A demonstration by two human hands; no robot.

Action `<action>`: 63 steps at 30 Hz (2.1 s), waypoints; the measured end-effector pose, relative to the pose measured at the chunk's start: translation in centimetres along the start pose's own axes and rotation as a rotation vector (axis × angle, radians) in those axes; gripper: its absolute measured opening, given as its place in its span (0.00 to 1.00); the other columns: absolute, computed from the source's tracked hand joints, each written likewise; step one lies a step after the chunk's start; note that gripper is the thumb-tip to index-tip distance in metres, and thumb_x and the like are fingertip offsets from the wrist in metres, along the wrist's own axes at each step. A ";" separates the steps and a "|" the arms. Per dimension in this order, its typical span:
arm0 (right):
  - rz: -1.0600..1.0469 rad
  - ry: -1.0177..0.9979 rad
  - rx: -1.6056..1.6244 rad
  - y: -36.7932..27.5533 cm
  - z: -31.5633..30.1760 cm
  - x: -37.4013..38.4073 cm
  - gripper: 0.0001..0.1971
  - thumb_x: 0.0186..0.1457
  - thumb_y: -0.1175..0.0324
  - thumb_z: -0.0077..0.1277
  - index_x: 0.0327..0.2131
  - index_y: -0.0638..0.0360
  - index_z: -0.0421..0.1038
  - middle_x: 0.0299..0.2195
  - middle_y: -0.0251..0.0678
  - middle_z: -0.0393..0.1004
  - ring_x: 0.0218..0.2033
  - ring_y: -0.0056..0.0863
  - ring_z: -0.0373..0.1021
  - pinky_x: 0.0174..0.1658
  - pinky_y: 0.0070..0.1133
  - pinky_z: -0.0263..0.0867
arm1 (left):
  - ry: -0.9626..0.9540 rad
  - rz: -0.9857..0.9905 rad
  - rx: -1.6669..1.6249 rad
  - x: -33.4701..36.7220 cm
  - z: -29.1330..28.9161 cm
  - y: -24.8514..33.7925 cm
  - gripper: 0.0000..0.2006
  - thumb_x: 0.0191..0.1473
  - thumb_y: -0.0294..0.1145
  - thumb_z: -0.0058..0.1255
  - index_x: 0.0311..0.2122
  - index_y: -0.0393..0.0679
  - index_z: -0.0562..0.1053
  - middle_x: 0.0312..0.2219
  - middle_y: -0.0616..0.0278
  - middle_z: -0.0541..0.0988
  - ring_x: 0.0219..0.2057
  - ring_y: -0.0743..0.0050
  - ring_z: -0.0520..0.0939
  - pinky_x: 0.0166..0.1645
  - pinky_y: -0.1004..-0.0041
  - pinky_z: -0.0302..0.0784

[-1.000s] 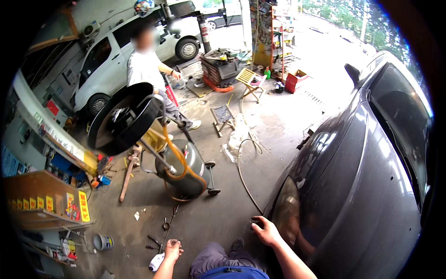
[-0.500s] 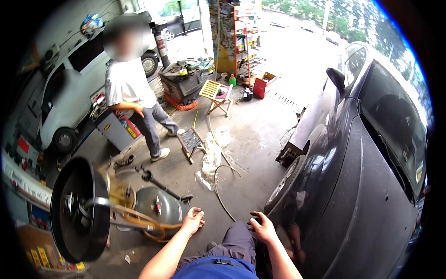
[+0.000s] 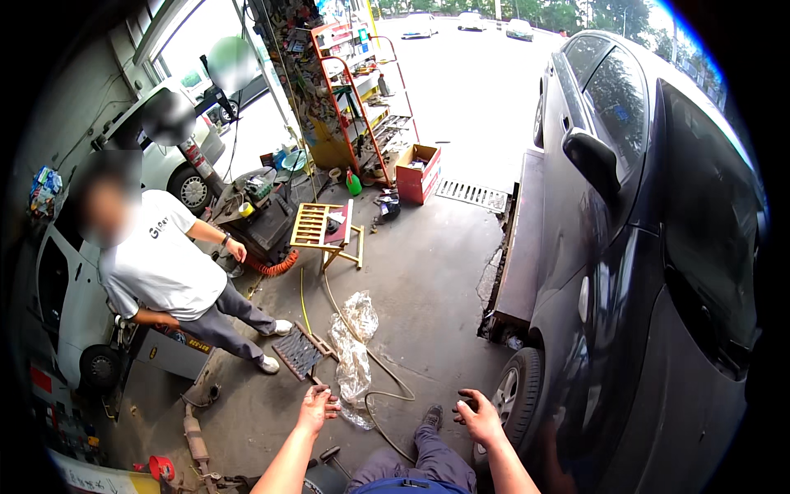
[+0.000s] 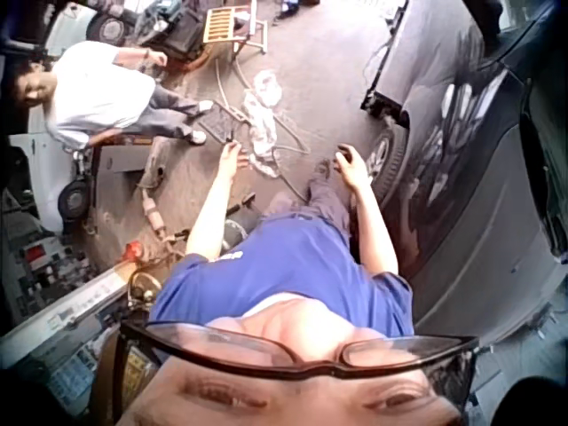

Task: The person works on a car's front brake assembly, using a screwdriver and an impact wrench to remove and install bolts on the brake caliper. The person walks around the garage to retrieve tools and returns to continue tightening the caliper bolts.

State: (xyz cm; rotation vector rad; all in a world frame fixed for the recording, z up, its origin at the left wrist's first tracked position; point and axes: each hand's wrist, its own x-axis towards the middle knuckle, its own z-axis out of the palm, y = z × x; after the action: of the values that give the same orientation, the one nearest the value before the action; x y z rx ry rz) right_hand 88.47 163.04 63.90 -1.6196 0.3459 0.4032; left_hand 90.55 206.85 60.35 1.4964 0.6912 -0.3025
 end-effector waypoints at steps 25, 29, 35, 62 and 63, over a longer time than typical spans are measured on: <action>0.568 0.441 -0.269 3.9 -27.4 61.6 0.34 0.62 0.60 0.56 0.65 0.66 0.56 0.35 0.52 0.79 0.22 0.40 0.75 0.22 0.33 0.71 | -0.186 0.111 -0.137 67.8 30.7 52.5 0.16 0.66 0.38 0.54 0.54 0.48 0.65 0.36 0.59 0.79 0.26 0.71 0.84 0.25 0.74 0.77; 0.696 0.398 -0.156 -0.2 -27.2 75.1 0.31 0.63 0.62 0.53 0.65 0.61 0.58 0.36 0.54 0.79 0.22 0.44 0.76 0.22 0.40 0.70 | -0.070 0.116 -0.184 79.2 31.7 60.0 0.14 0.66 0.36 0.53 0.53 0.50 0.65 0.36 0.60 0.79 0.25 0.72 0.84 0.24 0.75 0.77; 0.670 0.225 -0.023 -20.0 -31.2 99.7 0.18 0.61 0.70 0.57 0.51 0.71 0.69 0.38 0.51 0.78 0.30 0.42 0.78 0.29 0.38 0.77 | 0.170 -0.061 -0.293 90.8 33.9 64.1 0.11 0.67 0.36 0.48 0.52 0.50 0.64 0.37 0.54 0.80 0.27 0.56 0.86 0.27 0.63 0.83; 0.158 -0.183 -0.642 -70.5 -30.0 171.6 0.23 0.62 0.66 0.55 0.58 0.64 0.68 0.37 0.47 0.82 0.30 0.34 0.81 0.32 0.27 0.77 | 0.431 0.115 -0.594 129.2 47.6 93.7 0.08 0.66 0.38 0.52 0.48 0.56 0.69 0.33 0.61 0.79 0.26 0.64 0.85 0.25 0.68 0.79; 0.180 -0.206 -0.650 -70.5 -29.9 173.4 0.23 0.62 0.66 0.54 0.58 0.64 0.68 0.37 0.48 0.82 0.30 0.34 0.81 0.32 0.28 0.77 | 0.490 0.068 -0.594 129.0 47.9 93.9 0.08 0.67 0.38 0.51 0.48 0.55 0.68 0.34 0.61 0.79 0.26 0.66 0.85 0.25 0.69 0.79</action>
State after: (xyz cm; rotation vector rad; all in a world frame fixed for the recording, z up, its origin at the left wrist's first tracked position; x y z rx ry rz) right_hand 276.33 142.08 49.52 -2.1591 0.2113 0.8790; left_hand 256.85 197.52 56.79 1.0151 1.0088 0.3183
